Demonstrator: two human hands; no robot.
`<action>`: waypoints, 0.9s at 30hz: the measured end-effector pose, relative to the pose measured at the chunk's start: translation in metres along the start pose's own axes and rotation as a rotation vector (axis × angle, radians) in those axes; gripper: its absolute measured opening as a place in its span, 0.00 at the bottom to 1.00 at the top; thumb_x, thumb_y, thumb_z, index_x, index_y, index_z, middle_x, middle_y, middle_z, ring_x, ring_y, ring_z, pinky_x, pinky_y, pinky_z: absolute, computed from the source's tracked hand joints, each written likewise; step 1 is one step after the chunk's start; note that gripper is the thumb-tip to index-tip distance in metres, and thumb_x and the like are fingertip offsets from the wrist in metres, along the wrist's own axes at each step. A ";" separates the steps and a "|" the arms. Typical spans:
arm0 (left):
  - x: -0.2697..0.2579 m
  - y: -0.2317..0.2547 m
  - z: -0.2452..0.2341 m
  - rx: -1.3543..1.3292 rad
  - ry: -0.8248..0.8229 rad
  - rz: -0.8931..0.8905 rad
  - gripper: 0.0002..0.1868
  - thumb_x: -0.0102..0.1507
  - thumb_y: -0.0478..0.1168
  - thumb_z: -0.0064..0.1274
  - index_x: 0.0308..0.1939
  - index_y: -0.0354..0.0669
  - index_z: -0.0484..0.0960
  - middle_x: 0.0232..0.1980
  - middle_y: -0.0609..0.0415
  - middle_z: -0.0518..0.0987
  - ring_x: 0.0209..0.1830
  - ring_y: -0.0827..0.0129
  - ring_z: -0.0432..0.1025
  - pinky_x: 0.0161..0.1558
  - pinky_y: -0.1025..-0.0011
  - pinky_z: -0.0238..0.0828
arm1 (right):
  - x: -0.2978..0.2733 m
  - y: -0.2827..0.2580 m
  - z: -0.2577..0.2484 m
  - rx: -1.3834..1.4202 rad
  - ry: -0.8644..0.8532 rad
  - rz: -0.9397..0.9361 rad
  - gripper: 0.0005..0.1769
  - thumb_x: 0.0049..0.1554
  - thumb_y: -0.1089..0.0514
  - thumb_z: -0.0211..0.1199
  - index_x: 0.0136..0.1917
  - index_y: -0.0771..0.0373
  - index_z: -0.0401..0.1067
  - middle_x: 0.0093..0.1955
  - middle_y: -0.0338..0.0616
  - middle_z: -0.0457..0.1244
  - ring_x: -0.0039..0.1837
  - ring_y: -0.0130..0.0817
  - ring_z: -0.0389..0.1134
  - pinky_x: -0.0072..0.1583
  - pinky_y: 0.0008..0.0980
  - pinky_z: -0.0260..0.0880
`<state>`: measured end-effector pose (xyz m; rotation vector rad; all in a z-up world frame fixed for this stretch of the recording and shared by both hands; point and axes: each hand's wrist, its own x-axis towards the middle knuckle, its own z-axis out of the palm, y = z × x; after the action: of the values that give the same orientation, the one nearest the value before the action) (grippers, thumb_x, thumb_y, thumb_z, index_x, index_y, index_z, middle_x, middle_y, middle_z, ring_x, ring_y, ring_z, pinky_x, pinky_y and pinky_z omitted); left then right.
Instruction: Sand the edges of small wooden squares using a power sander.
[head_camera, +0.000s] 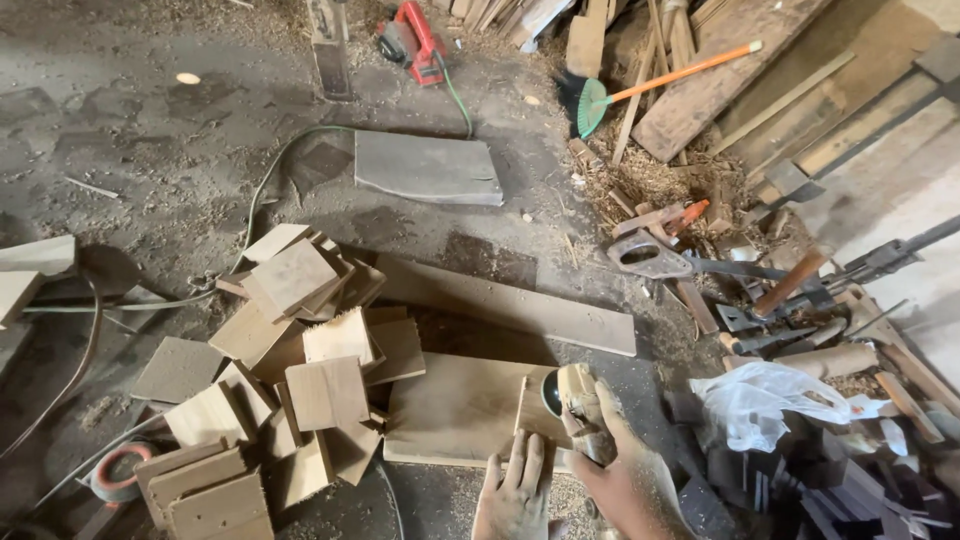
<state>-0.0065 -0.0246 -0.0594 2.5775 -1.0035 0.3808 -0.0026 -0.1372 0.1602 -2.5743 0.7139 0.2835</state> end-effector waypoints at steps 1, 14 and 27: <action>0.000 -0.001 0.001 -0.017 0.028 0.004 0.56 0.57 0.69 0.60 0.73 0.26 0.64 0.75 0.26 0.55 0.76 0.40 0.51 0.55 0.45 0.58 | 0.005 0.000 0.003 -0.025 -0.045 -0.071 0.58 0.48 0.46 0.65 0.84 0.37 0.38 0.66 0.39 0.69 0.58 0.34 0.79 0.56 0.30 0.82; -0.007 -0.005 0.026 0.032 -0.019 0.021 0.52 0.59 0.69 0.55 0.73 0.31 0.66 0.79 0.25 0.50 0.80 0.40 0.44 0.60 0.36 0.50 | 0.008 -0.032 0.006 -0.050 -0.103 -0.122 0.58 0.50 0.50 0.64 0.85 0.41 0.34 0.63 0.43 0.69 0.49 0.30 0.78 0.43 0.25 0.84; -0.005 -0.004 0.016 0.024 0.057 0.006 0.56 0.53 0.67 0.61 0.72 0.29 0.67 0.74 0.29 0.56 0.75 0.42 0.52 0.52 0.45 0.57 | -0.002 -0.023 -0.001 -0.074 -0.166 -0.017 0.58 0.53 0.47 0.62 0.85 0.40 0.28 0.69 0.43 0.66 0.55 0.31 0.81 0.50 0.25 0.88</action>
<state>-0.0053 -0.0258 -0.0760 2.5702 -0.9933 0.4681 0.0082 -0.1194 0.1702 -2.5867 0.6320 0.5204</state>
